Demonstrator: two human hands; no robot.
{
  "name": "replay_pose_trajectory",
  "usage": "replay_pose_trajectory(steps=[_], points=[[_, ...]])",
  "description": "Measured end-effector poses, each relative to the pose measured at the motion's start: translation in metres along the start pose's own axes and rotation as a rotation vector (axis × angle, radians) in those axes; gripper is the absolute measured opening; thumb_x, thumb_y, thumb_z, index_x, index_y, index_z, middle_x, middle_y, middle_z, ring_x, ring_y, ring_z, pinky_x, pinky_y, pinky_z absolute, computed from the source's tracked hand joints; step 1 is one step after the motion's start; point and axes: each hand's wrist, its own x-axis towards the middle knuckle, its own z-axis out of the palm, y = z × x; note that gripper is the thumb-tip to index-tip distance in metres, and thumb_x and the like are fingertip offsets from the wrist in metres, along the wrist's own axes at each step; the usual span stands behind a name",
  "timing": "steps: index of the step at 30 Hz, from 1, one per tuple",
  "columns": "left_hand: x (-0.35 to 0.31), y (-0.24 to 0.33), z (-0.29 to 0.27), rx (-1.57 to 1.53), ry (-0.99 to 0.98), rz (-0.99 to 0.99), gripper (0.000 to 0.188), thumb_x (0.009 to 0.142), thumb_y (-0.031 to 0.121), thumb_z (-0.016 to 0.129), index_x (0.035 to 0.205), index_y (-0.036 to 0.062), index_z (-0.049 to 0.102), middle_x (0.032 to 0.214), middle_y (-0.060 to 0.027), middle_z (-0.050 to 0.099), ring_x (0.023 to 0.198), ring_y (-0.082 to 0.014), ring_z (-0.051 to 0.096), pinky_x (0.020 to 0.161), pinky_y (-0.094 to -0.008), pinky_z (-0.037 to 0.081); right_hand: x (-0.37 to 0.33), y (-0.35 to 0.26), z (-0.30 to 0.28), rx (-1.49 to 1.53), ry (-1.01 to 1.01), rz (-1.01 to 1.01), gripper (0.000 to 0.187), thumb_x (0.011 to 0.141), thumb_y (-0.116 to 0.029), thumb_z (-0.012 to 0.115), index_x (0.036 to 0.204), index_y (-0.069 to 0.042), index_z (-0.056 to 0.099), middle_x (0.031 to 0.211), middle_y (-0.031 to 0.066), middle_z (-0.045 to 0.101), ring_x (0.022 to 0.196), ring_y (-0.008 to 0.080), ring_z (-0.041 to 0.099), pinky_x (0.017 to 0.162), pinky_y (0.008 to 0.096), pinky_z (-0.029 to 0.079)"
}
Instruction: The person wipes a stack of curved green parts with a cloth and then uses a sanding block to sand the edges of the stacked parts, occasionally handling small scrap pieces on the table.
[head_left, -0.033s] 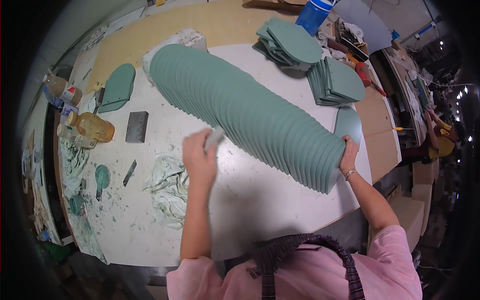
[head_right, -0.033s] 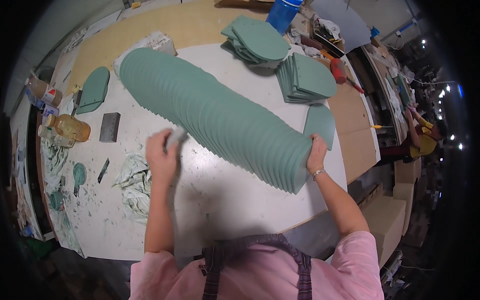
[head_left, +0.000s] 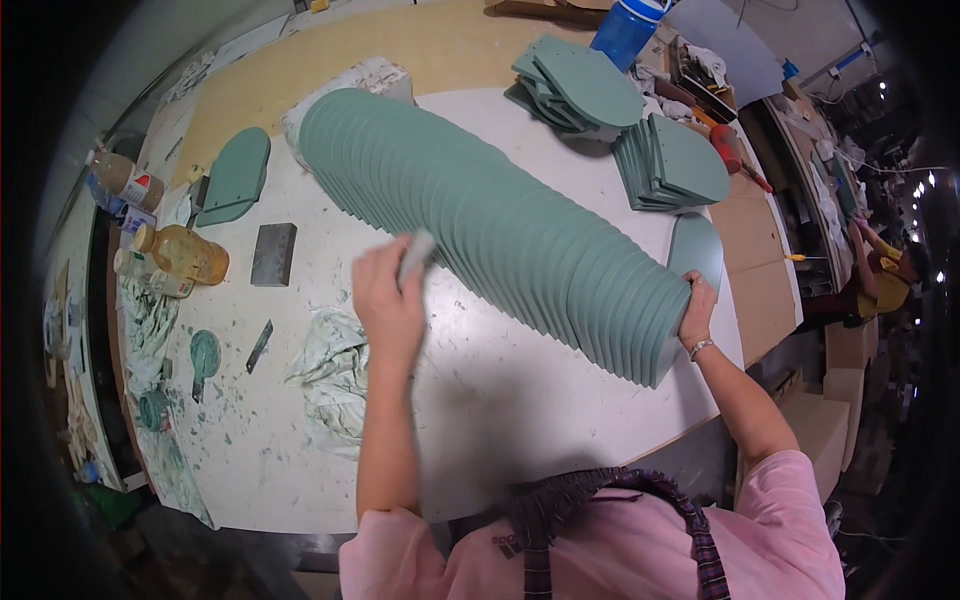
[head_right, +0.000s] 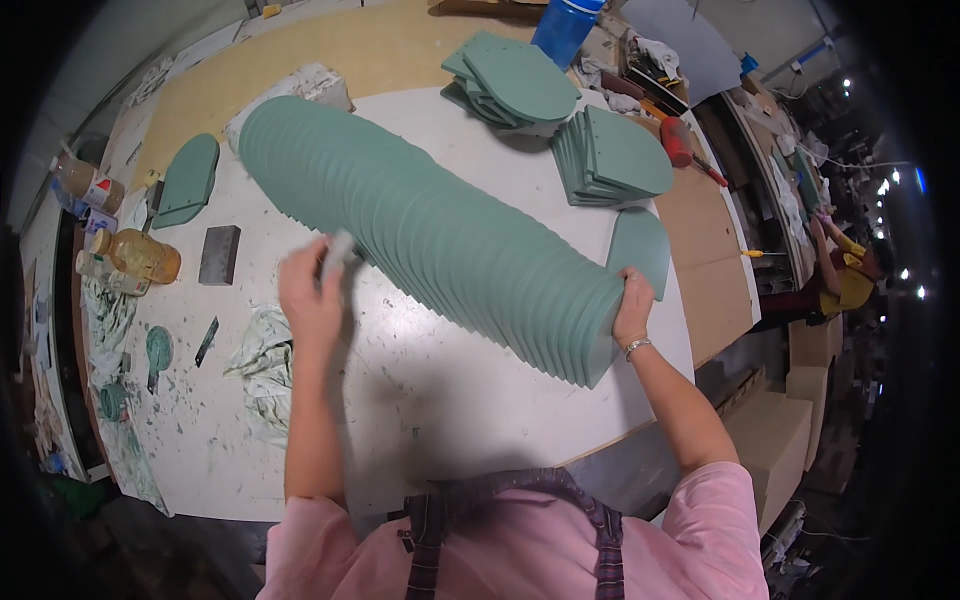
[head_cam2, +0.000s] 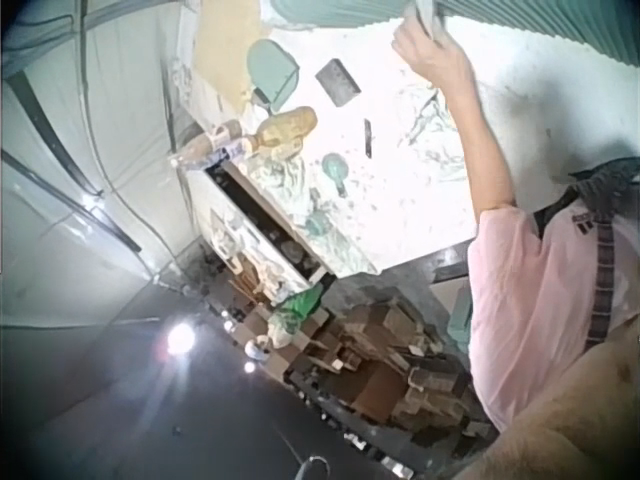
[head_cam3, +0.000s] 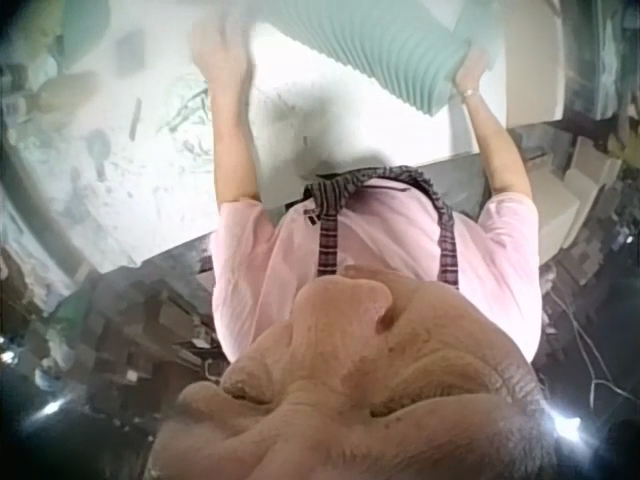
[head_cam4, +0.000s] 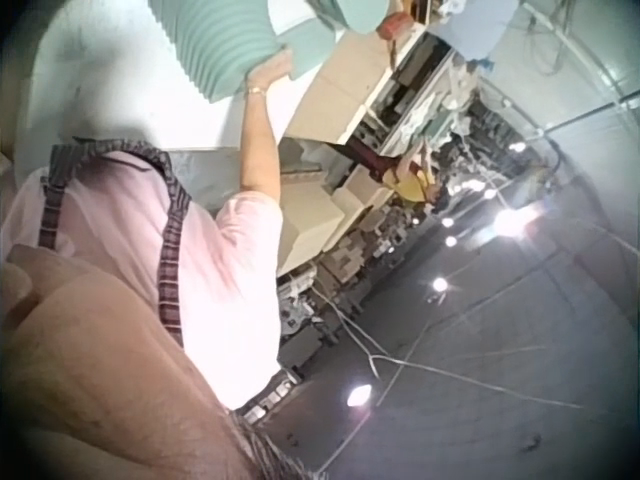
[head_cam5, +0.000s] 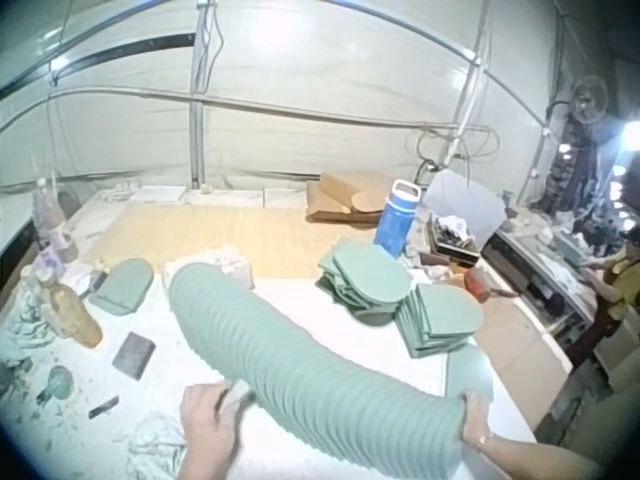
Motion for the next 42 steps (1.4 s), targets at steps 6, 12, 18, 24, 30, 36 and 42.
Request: replay_pose_trajectory(steps=[6, 12, 18, 24, 30, 36, 42], points=[[0.103, 0.001, 0.019, 0.113, -0.076, 0.183, 0.033, 0.083, 0.000, 0.063, 0.113, 0.0102, 0.070, 0.093, -0.0105, 0.060, 0.092, -0.0302, 0.055, 0.083, -0.0390, 0.046, -0.003, -0.013, 0.008, 0.031, 0.012, 0.003, 0.047, 0.102, -0.031, 0.033, 0.085, 0.006, 0.055, 0.076, 0.0218, 0.056, 0.073, 0.0312, 0.051, 0.073, 0.0399, 0.041], [0.066, -0.013, 0.003, 0.123, -0.188, 0.127, 0.034, 0.081, -0.003, 0.062, 0.110, 0.0118, 0.073, 0.089, -0.0099, 0.058, 0.088, -0.0285, 0.053, 0.081, -0.0375, 0.046, -0.001, -0.005, -0.001, 0.045, 0.030, 0.009, 0.046, 0.103, -0.030, 0.033, 0.084, 0.006, 0.055, 0.074, 0.0215, 0.054, 0.071, 0.0297, 0.050, 0.072, 0.0397, 0.041], [0.105, 0.005, 0.018, 0.138, -0.139, 0.207, 0.029, 0.082, -0.002, 0.061, 0.103, 0.0118, 0.075, 0.089, -0.0097, 0.058, 0.087, -0.0291, 0.053, 0.080, -0.0393, 0.046, 0.000, -0.014, 0.005, 0.042, 0.007, -0.005, 0.044, 0.101, -0.030, 0.034, 0.082, 0.005, 0.054, 0.074, 0.0206, 0.054, 0.070, 0.0297, 0.050, 0.071, 0.0390, 0.041], [0.066, -0.014, 0.016, 0.104, -0.140, 0.105, 0.036, 0.082, -0.005, 0.060, 0.110, 0.0141, 0.073, 0.091, -0.0103, 0.058, 0.091, -0.0303, 0.053, 0.085, -0.0378, 0.047, -0.001, -0.001, 0.001, 0.031, 0.037, -0.019, 0.042, 0.100, -0.028, 0.034, 0.082, 0.005, 0.054, 0.074, 0.0207, 0.052, 0.069, 0.0302, 0.051, 0.070, 0.0394, 0.041], [0.013, -0.007, 0.007, -0.779, -0.018, -0.650, 0.043, 0.091, -0.004, 0.059, 0.134, -0.0019, 0.056, 0.108, -0.0086, 0.064, 0.093, -0.0149, 0.059, 0.083, -0.0262, 0.048, 0.001, -0.010, 0.002, 0.018, -0.011, 0.010, 0.042, 0.100, -0.028, 0.034, 0.082, 0.005, 0.055, 0.075, 0.0214, 0.052, 0.071, 0.0307, 0.053, 0.071, 0.0396, 0.041], [-0.041, 0.012, 0.026, -1.013, 0.024, -0.714, 0.050, 0.093, 0.002, 0.058, 0.141, -0.0079, 0.046, 0.109, -0.0059, 0.065, 0.092, -0.0094, 0.058, 0.083, -0.0229, 0.047, 0.060, -0.039, -0.020, 0.339, -0.401, 0.168, 0.056, 0.102, -0.042, 0.037, 0.127, 0.003, 0.058, 0.126, 0.0165, 0.061, 0.120, 0.0281, 0.055, 0.105, 0.0383, 0.038], [-0.057, 0.018, 0.031, -0.917, -0.141, -0.723, 0.058, 0.091, 0.000, 0.053, 0.148, -0.0042, 0.038, 0.088, -0.0002, 0.056, 0.079, -0.0063, 0.051, 0.076, -0.0205, 0.043, 0.134, -0.155, 0.094, 0.624, -1.144, 0.374, 0.095, 0.096, -0.074, 0.016, 0.153, 0.001, 0.027, 0.161, 0.0136, 0.026, 0.149, 0.0241, 0.021, 0.121, 0.0351, 0.011]])
